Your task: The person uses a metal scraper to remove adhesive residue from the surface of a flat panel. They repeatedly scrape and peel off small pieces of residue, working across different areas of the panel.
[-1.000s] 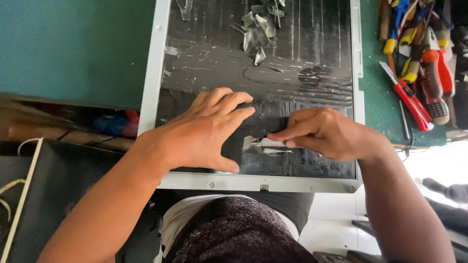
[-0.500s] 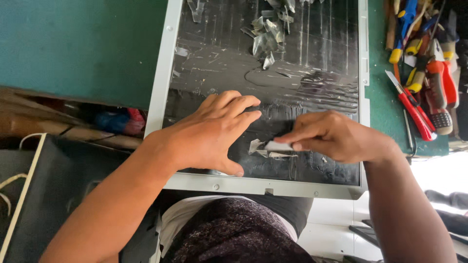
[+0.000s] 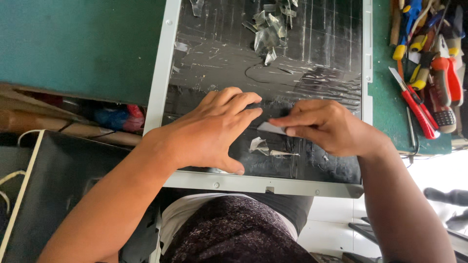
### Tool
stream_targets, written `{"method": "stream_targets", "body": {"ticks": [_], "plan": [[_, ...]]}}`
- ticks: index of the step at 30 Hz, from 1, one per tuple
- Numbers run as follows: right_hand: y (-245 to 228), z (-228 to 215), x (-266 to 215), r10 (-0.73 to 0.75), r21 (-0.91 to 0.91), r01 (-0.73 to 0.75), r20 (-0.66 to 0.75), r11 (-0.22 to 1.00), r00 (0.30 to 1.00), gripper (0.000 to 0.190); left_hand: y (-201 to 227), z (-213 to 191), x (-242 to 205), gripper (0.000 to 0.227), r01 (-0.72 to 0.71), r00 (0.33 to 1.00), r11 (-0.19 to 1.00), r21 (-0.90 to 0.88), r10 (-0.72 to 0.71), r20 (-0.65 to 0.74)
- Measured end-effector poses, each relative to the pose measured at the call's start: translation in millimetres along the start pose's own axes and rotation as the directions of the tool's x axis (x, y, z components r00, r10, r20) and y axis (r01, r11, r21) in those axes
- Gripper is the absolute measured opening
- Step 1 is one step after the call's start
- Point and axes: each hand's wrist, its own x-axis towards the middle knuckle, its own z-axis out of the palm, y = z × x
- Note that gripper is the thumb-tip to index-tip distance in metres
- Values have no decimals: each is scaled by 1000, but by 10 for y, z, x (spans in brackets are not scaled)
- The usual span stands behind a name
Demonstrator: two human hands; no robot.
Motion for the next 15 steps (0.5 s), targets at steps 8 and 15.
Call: {"method": "stream_targets", "body": {"ticks": [8, 15], "plan": [[-97, -79, 27, 6, 44, -14, 185, 999, 983, 42, 7, -26, -18, 118, -1, 1000, 1000, -16, 1, 3], [-94, 25, 220, -52, 13, 51, 81, 999, 995, 33, -4, 9, -5, 112, -14, 1000, 1000, 15, 14, -10]]}}
